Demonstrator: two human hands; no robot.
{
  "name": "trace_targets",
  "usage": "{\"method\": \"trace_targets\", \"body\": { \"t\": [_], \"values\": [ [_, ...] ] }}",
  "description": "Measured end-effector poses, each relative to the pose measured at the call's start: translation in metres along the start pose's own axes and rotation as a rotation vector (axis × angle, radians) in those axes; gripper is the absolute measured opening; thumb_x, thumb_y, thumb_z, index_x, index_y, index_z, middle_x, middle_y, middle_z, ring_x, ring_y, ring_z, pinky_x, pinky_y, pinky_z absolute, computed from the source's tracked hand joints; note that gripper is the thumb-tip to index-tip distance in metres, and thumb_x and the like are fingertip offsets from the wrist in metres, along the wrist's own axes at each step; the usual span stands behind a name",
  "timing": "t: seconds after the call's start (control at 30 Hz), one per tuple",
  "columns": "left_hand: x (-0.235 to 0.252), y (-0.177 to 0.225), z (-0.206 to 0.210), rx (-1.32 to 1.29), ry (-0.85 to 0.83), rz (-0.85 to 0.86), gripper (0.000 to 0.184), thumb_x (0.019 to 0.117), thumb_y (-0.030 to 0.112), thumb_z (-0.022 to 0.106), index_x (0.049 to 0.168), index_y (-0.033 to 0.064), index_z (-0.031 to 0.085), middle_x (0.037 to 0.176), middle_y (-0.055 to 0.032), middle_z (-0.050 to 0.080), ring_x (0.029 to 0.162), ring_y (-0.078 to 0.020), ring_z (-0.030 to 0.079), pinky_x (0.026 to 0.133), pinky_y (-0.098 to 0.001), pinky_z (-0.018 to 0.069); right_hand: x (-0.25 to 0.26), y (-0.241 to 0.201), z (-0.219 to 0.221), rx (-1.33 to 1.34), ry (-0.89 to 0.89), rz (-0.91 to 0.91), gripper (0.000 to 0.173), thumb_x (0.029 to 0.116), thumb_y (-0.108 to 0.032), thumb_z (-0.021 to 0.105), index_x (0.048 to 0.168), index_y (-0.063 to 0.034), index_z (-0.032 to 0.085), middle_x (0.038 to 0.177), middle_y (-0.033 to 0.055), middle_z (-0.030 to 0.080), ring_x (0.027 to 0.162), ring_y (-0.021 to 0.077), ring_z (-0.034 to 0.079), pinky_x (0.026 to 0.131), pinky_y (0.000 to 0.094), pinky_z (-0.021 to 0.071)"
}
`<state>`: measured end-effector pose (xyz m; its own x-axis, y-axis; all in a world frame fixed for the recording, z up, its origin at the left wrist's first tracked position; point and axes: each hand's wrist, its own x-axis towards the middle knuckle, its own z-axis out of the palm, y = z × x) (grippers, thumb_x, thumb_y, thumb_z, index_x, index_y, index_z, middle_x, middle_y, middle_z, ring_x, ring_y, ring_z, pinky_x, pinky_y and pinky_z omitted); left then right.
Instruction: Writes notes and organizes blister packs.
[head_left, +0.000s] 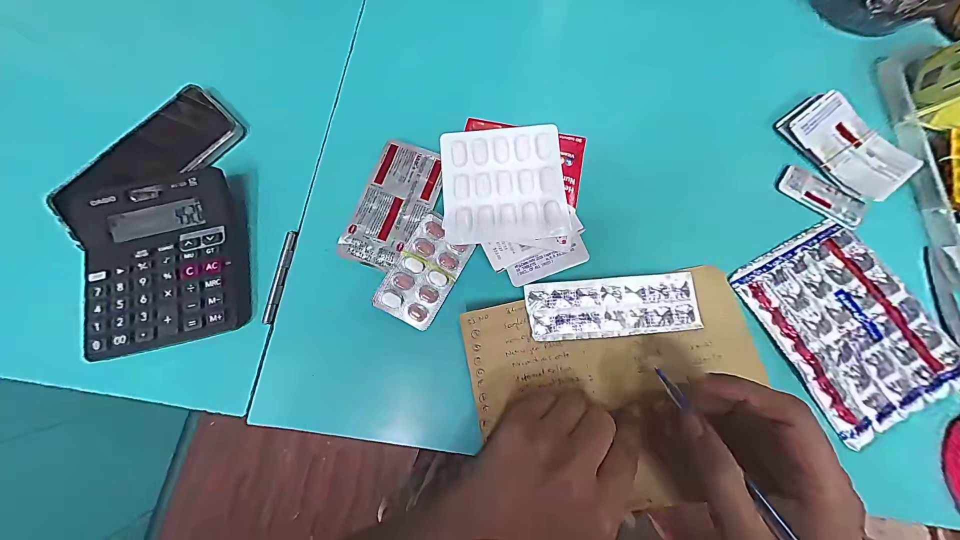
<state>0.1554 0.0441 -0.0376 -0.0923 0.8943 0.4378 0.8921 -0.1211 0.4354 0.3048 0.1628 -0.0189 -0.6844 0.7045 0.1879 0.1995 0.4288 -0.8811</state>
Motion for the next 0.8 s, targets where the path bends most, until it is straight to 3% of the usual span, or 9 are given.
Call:
{"method": "trace_targets", "body": {
  "t": [0.1,0.27,0.47,0.8],
  "values": [
    [-0.0009,-0.0002,-0.0007,-0.011,-0.014,-0.005,0.020,0.1005,0.018,0.058,0.094,0.0093,0.075,0.066,-0.0011,0.057,0.060,-0.0170,0.054,0.057,-0.0269,0.0450,0.0001,0.0071,0.0014,0.003,0.003,-0.047,0.013,0.0982,-0.022,0.062,0.109,-0.0148,0.064,0.093,-0.0081,0.067,0.077,-0.0060,0.062,0.066,0.0094,0.0527],
    [0.0001,-0.0021,-0.0021,-0.011,-0.010,-0.019,0.020,0.1005,0.017,0.058,0.094,0.0094,0.075,0.065,-0.0014,0.055,0.060,-0.0170,0.053,0.056,-0.0270,0.0427,0.0051,0.0099,0.0045,0.024,0.014,-0.074,0.010,0.0950,-0.019,0.067,0.103,-0.0134,0.066,0.093,-0.0071,0.068,0.081,-0.0046,0.064,0.069,0.0098,0.0540],
    [0.0004,-0.0032,-0.0040,-0.025,-0.030,-0.014,0.021,0.1012,0.019,0.057,0.095,0.0095,0.075,0.066,-0.0015,0.057,0.061,-0.0173,0.055,0.059,-0.0267,0.0452,0.0049,0.0059,0.0029,0.023,0.002,-0.014,0.010,0.0973,-0.019,0.064,0.106,-0.0140,0.064,0.089,-0.0093,0.067,0.076,-0.0075,0.062,0.066,0.0082,0.0520],
    [0.0003,-0.0050,-0.0034,-0.025,-0.032,-0.010,0.021,0.1006,0.018,0.058,0.098,0.0098,0.076,0.066,-0.0006,0.056,0.060,-0.0162,0.053,0.057,-0.0262,0.0429,0.0026,0.0061,0.0016,-0.008,0.000,-0.014,0.014,0.0995,-0.020,0.060,0.109,-0.0123,0.067,0.091,-0.0070,0.069,0.078,-0.0066,0.063,0.068,0.0090,0.0527]
  ]
}}
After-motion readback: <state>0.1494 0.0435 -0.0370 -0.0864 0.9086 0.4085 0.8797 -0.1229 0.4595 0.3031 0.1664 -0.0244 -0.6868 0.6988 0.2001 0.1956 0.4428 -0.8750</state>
